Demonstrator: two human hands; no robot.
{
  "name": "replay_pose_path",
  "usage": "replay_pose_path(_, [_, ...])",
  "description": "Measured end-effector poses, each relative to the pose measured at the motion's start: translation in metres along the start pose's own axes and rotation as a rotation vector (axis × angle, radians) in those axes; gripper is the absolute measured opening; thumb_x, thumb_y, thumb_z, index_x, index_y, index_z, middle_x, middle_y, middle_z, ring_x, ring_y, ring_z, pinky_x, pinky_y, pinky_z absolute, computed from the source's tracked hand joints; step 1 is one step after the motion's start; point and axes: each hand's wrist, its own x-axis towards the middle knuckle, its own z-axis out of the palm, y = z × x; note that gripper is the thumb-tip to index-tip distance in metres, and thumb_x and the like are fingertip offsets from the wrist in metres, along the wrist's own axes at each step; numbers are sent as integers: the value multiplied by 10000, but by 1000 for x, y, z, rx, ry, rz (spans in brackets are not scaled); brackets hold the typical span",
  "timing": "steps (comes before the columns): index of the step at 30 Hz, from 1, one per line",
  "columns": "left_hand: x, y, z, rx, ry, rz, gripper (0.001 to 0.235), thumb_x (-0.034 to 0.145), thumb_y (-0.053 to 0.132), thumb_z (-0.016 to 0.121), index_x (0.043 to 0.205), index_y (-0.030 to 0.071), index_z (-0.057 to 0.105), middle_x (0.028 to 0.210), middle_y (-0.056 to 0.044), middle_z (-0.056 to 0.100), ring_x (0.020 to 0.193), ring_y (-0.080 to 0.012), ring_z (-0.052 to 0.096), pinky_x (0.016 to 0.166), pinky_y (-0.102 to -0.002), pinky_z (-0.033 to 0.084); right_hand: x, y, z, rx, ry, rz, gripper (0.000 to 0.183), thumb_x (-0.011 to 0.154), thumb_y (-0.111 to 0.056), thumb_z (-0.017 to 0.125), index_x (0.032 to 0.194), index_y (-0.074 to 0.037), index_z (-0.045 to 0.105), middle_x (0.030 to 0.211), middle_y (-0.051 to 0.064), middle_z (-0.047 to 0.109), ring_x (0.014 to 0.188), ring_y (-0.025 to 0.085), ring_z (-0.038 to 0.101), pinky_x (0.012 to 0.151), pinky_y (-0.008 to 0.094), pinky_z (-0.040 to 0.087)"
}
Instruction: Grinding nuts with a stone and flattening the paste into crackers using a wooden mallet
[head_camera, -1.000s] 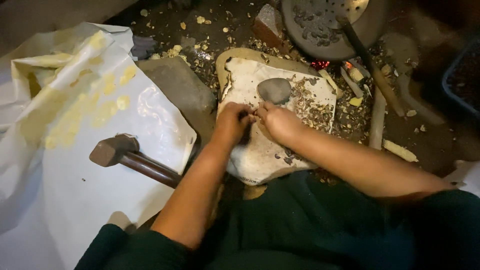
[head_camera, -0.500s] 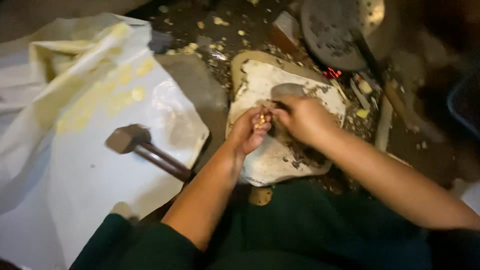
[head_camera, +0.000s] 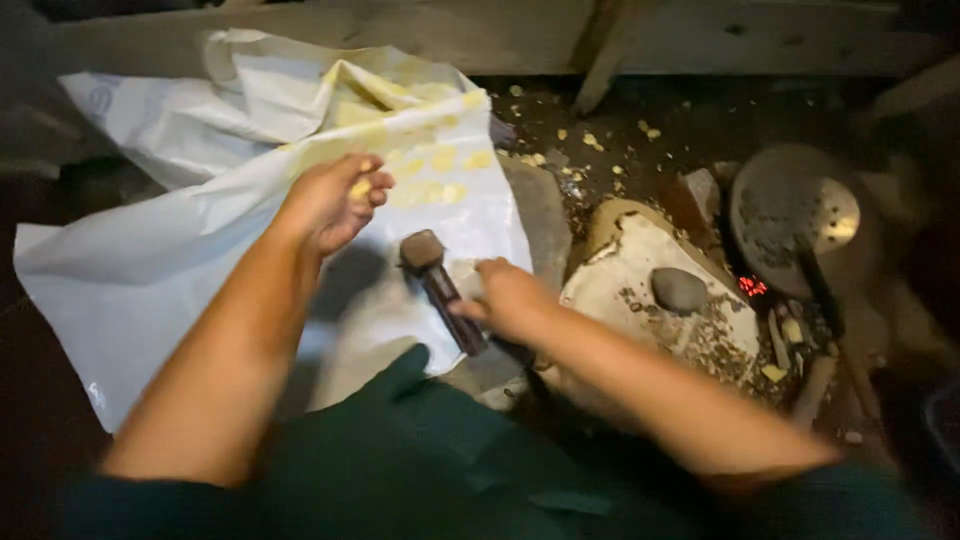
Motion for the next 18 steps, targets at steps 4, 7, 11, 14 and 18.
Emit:
replay_pose_path(4, [21, -90, -70, -10, 240, 6, 349, 1042, 362, 597, 1292, 123, 645, 727, -29, 588, 478, -52, 561, 353, -116, 399, 61, -26, 70, 298, 62, 193, 493, 970, -441, 623, 1258, -74, 462, 1140, 255, 657, 1113, 472, 673, 910, 566, 564])
replay_pose_path(7, [35, -150, -70, 278, 342, 172, 278, 1007, 240, 672, 1271, 191, 741, 816, -95, 664, 651, -177, 625, 552, -276, 481, 43, -32, 50, 323, 49, 277, 504, 990, -486, 588, 1271, -89, 454, 1140, 304, 680, 1130, 509, 660, 928, 599, 547])
replay_pose_path(11, [21, -144, -23, 822, 330, 681, 272, 952, 55, 683, 1196, 117, 786, 1010, -141, 749, 1008, -327, 714, 928, -399, 542, 12, 0, 69, 249, 154, 378, 571, 1020, -473, 523, 1390, -52, 413, 1107, 362, 688, 1102, 539, 667, 908, 630, 546])
replay_pose_path(14, [66, -180, -11, 985, 295, 745, 185, 965, 194, 697, 1115, 246, 793, 951, 4, 722, 963, -205, 705, 888, -324, 540, 21, 28, 70, 269, 298, 396, 515, 998, -480, 612, 1245, -35, 532, 977, 342, 719, 995, 529, 702, 814, 623, 565])
replay_pose_path(18, [60, -155, 15, 1133, 414, 784, 155, 851, 319, 823, 984, 379, 772, 943, 136, 625, 1023, -113, 591, 967, -347, 429, 24, -8, -16, 247, 460, 367, 453, 973, -435, 674, 1127, -17, 586, 939, 348, 708, 967, 539, 690, 774, 648, 553])
